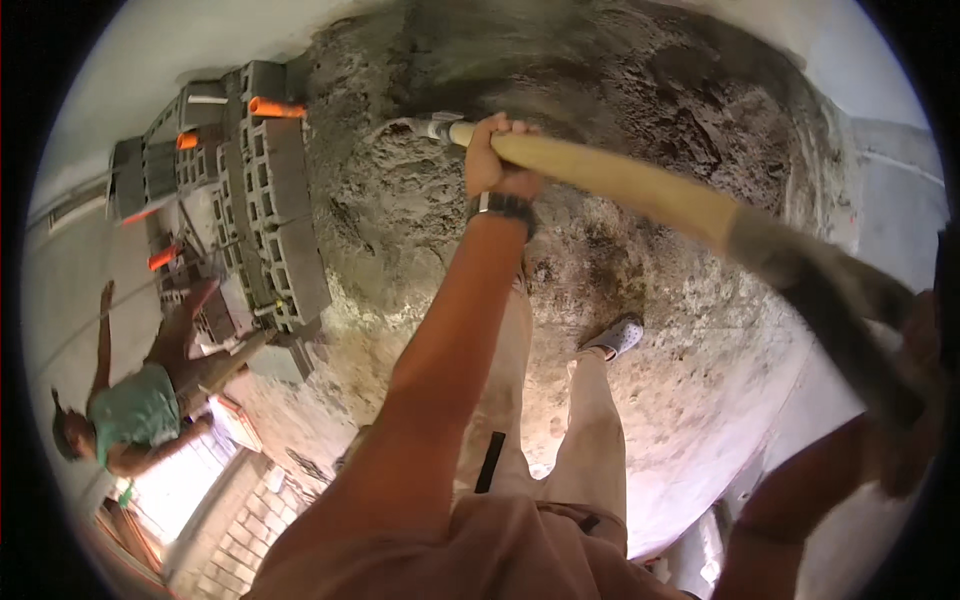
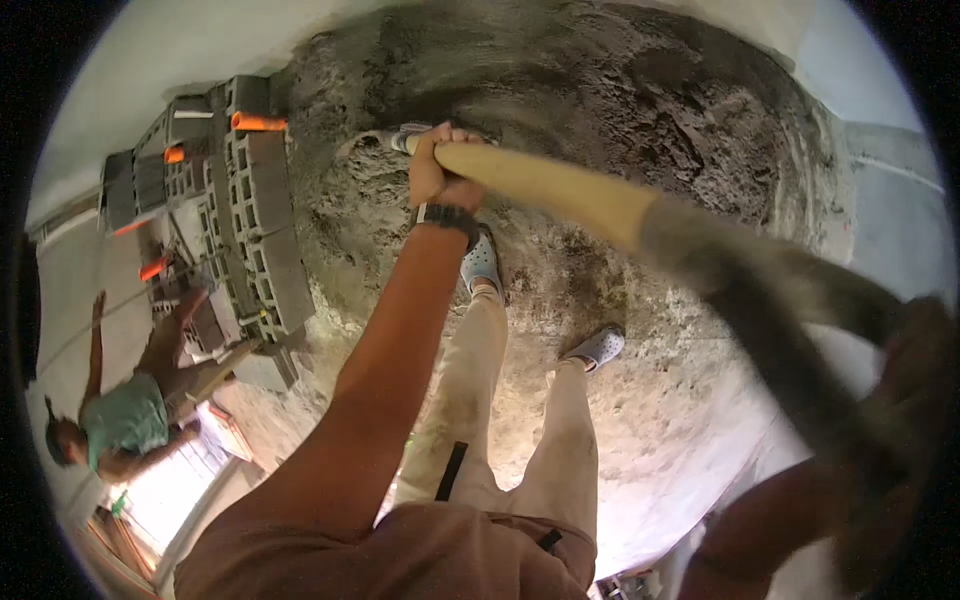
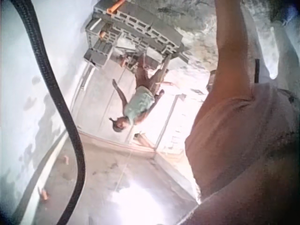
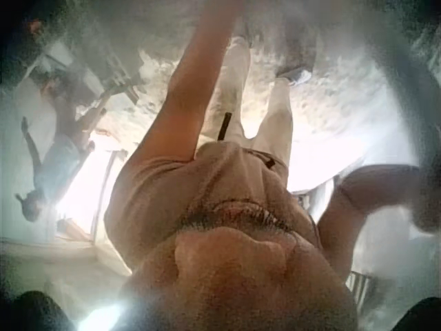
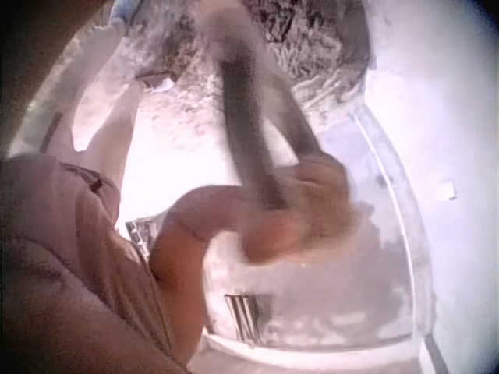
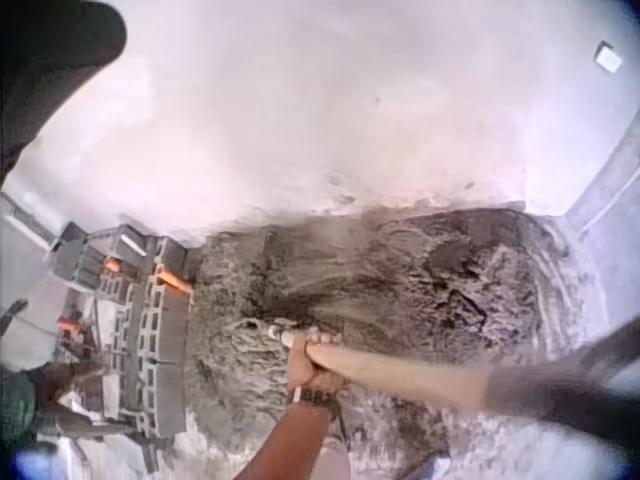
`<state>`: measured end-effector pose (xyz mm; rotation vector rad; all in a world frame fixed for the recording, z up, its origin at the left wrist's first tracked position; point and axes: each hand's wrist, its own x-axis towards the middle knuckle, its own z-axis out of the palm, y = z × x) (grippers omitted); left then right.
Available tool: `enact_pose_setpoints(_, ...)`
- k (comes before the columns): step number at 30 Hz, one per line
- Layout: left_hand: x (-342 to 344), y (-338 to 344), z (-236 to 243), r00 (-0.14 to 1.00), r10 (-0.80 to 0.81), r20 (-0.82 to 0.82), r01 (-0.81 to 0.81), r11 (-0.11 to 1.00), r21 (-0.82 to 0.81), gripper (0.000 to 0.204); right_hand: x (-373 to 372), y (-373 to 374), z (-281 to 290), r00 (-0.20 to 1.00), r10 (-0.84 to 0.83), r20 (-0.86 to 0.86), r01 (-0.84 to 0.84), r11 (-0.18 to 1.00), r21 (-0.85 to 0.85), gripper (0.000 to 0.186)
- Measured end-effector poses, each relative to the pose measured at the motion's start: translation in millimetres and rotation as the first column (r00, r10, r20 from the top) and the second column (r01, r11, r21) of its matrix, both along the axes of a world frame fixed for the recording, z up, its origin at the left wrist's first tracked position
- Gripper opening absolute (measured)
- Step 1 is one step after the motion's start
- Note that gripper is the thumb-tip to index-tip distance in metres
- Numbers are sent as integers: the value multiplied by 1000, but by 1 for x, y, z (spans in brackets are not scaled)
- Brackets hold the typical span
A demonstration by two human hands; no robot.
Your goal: The person mixes and spreads wet concrete on the floor using a shovel, then smoothes it using a trowel.
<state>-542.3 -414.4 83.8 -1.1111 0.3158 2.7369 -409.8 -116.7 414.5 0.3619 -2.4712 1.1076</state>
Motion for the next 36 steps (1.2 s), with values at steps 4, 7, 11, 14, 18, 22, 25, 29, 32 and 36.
enact_pose_setpoints(4, 42, -116, -101, 986, -157, 62, 168, 951, -260, 10, 51, -104, -102, 969, 201, 141, -199, 980, -26, 34)
enact_pose_setpoints(7, 96, -76, -75, 812, -354, 465, 561, 691, -455, 24, 104, -63, -94, 950, 214, 229, -218, 976, -9, 33)
enact_pose_setpoints(11, 144, -26, 9, 912, -402, 83, 392, 795, -462, 31, 149, -27, 3, 995, 41, 96, -41, 999, 3, 33)
enact_pose_setpoints(14, 169, 2, 6, 949, -237, 208, 310, 825, -473, 36, 167, -16, -12, 968, 200, 152, -207, 978, 31, 33)
enact_pose_setpoints(18, 182, -50, -92, 767, -389, 509, 640, 514, -571, 34, 200, -25, -138, 895, 272, 352, -317, 946, 74, 30)
enact_pose_setpoints(22, 224, 9, -82, 790, -427, 440, 612, 578, -540, 28, 273, 45, -125, 904, 126, 410, -95, 991, -95, 36)
enact_pose_setpoints(25, 246, 119, -59, 925, -367, 97, 379, 908, -180, 19, 362, 113, -95, 766, -441, 468, 546, 831, -109, 32)
enact_pose_setpoints(29, 298, 265, -108, 664, -686, 297, 738, 665, -116, 14, 443, 173, -43, -114, -447, 887, 970, -242, 3, 51)
enact_pose_setpoints(32, 337, 303, -143, 671, -674, 311, 686, 723, 87, 25, 419, 169, -51, -385, -557, 736, 909, -367, 198, 51)
enact_pose_setpoints(36, 357, 338, -152, 606, -680, 413, 624, 728, 283, 20, 430, 190, -45, -448, -651, 613, 892, -370, 259, 55)
